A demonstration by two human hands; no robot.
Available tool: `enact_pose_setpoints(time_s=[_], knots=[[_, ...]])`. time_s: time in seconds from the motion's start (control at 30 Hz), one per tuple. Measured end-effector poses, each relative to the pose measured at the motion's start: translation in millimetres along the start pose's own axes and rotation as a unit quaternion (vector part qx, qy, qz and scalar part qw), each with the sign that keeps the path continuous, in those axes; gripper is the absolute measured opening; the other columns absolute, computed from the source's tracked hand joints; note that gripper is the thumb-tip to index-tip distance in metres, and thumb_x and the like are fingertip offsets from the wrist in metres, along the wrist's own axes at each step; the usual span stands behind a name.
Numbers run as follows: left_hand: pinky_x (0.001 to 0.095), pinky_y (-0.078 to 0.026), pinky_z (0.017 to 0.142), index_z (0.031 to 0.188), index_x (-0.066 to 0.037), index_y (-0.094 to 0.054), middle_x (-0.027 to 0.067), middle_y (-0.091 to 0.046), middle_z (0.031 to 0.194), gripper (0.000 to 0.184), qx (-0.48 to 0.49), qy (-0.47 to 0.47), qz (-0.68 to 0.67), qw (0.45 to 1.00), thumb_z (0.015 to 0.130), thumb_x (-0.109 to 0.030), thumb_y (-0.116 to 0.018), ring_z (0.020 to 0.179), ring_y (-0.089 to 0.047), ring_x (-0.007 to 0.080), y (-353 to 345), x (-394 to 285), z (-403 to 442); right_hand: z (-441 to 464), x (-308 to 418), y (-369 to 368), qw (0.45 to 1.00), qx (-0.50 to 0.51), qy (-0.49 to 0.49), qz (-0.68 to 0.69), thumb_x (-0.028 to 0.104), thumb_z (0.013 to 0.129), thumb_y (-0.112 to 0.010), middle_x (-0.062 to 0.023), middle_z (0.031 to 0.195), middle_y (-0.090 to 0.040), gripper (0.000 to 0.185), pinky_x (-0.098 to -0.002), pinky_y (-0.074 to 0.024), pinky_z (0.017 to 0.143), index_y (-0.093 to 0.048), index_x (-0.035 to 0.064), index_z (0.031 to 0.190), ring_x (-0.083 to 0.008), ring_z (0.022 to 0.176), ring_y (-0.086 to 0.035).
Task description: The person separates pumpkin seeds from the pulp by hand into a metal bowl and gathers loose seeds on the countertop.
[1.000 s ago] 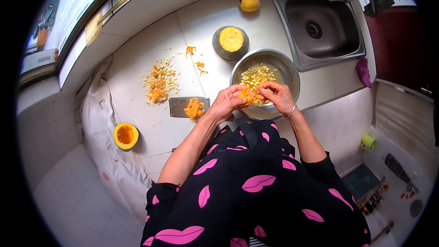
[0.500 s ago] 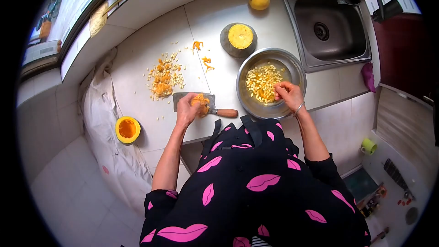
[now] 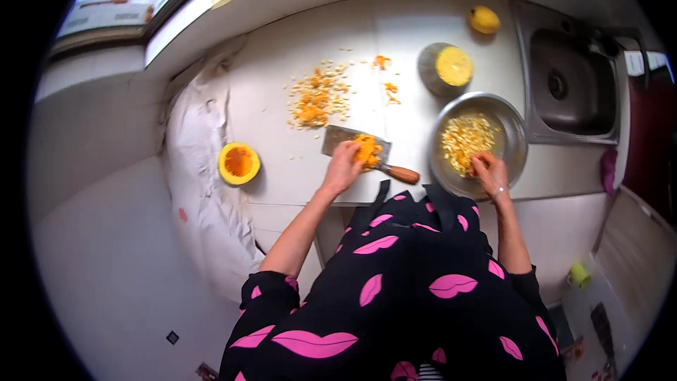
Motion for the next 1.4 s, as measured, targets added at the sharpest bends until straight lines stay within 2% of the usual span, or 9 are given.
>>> enact_pose_setpoints(time_s=[0.23,0.4,0.63,0.73,0.83,0.93,1.17,1.33,1.4], knots=[[0.0356,-0.049,0.073,0.099,-0.002,-0.060,0.0144,-0.059,0.093,0.025,-0.116,0.104,-0.042,0.987,0.074,-0.004,-0.062,0.079,-0.059,0.0291,42.6,11.8,28.4,3.2,-5.8,-1.5,0.996,0.006,-0.035,0.080,0.016,0.087,-0.057,-0.0045,0.069,-0.062,0.021,-0.0229,-0.0480,0.055,-0.064,-0.0040,0.091,-0.0091,0.058,-0.058],[0.0364,-0.047,0.080,0.099,-0.004,-0.059,0.0124,-0.056,0.096,0.026,-0.223,0.130,0.105,0.961,0.073,-0.002,-0.060,0.092,-0.054,0.0288,72.0,51.0,50.8,2.6,-0.7,-5.9,0.997,0.009,-0.028,0.075,0.016,0.088,-0.056,-0.0038,0.069,-0.061,0.021,-0.0226,-0.0479,0.055,-0.063,-0.0038,0.090,-0.0086,0.058,-0.058],[0.0396,-0.044,0.084,0.098,-0.006,-0.058,0.0111,-0.053,0.099,0.027,-0.140,0.115,0.179,0.967,0.071,-0.005,-0.060,0.100,-0.048,0.0302,69.6,75.8,68.8,-0.3,6.5,-9.7,0.995,0.013,-0.037,0.094,0.015,0.089,-0.055,-0.0030,0.070,-0.060,0.020,-0.0225,-0.0480,0.055,-0.062,-0.0036,0.087,-0.0082,0.059,-0.056],[0.0353,-0.047,0.076,0.090,-0.006,-0.060,0.0104,-0.058,0.090,0.019,-0.126,0.109,0.186,0.968,0.071,-0.007,-0.062,0.089,-0.055,0.0266,73.3,82.1,73.9,0.2,8.0,-11.4,0.994,0.016,-0.039,0.102,0.014,0.090,-0.054,-0.0027,0.070,-0.059,0.020,-0.0226,-0.0485,0.056,-0.061,-0.0036,0.088,-0.0082,0.059,-0.056],[0.0308,-0.049,0.065,0.080,-0.004,-0.062,0.0088,-0.063,0.076,0.010,-0.076,0.209,0.025,0.975,0.071,-0.008,-0.063,0.071,-0.060,0.0217,83.4,97.3,78.7,-0.7,9.4,-12.4,0.993,0.014,-0.044,0.110,0.014,0.090,-0.054,-0.0030,0.071,-0.059,0.019,-0.0227,-0.0492,0.056,-0.061,-0.0041,0.088,-0.0082,0.060,-0.055],[0.0289,-0.048,0.057,0.073,-0.003,-0.063,0.0074,-0.063,0.063,0.005,-0.129,0.198,-0.097,0.967,0.072,-0.007,-0.064,0.057,-0.059,0.0190,93.7,101.6,73.2,-1.5,7.9,-13.0,0.989,0.017,-0.051,0.135,0.014,0.090,-0.054,-0.0031,0.072,-0.059,0.020,-0.0227,-0.0495,0.057,-0.061,-0.0044,0.089,-0.0081,0.060,-0.055],[0.0363,-0.047,0.079,0.099,-0.004,-0.057,0.0142,-0.052,0.099,0.033,-0.116,0.062,0.121,0.984,0.068,-0.006,-0.065,0.093,-0.054,0.0279,84.9,87.6,69.1,0.1,13.8,-9.8,0.983,0.015,-0.061,0.171,0.015,0.090,-0.055,-0.0043,0.077,-0.060,0.020,-0.0221,-0.0495,0.062,-0.061,-0.0045,0.093,-0.0083,0.065,-0.055],[0.0415,-0.043,0.082,0.098,-0.003,-0.054,0.0176,-0.046,0.098,0.032,-0.099,0.082,0.181,0.975,0.066,-0.004,-0.060,0.096,-0.047,0.0340,70.2,69.0,76.1,-2.4,46.6,-1.0,0.983,-0.074,0.013,0.168,0.014,0.090,-0.055,-0.0062,0.087,-0.062,0.022,-0.0214,-0.0488,0.073,-0.060,-0.0042,0.101,-0.0096,0.077,-0.058],[0.0419,-0.042,0.083,0.096,-0.002,-0.054,0.0180,-0.046,0.098,0.031,-0.094,0.065,0.200,0.973,0.066,-0.005,-0.060,0.096,-0.047,0.0346,65.4,75.3,78.1,0.0,44.7,0.5,0.990,-0.087,0.082,0.074,0.015,0.090,-0.054,-0.0123,0.109,-0.060,0.027,-0.0271,-0.0462,0.085,-0.059,-0.0018,0.110,-0.0185,0.099,-0.059]])
Point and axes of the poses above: each hand's wrist, its own z-axis towards the middle knuckle, its own y-axis out of the back of the hand, x = y × z, the point moved 2 cm from there along z, towards the middle knuckle
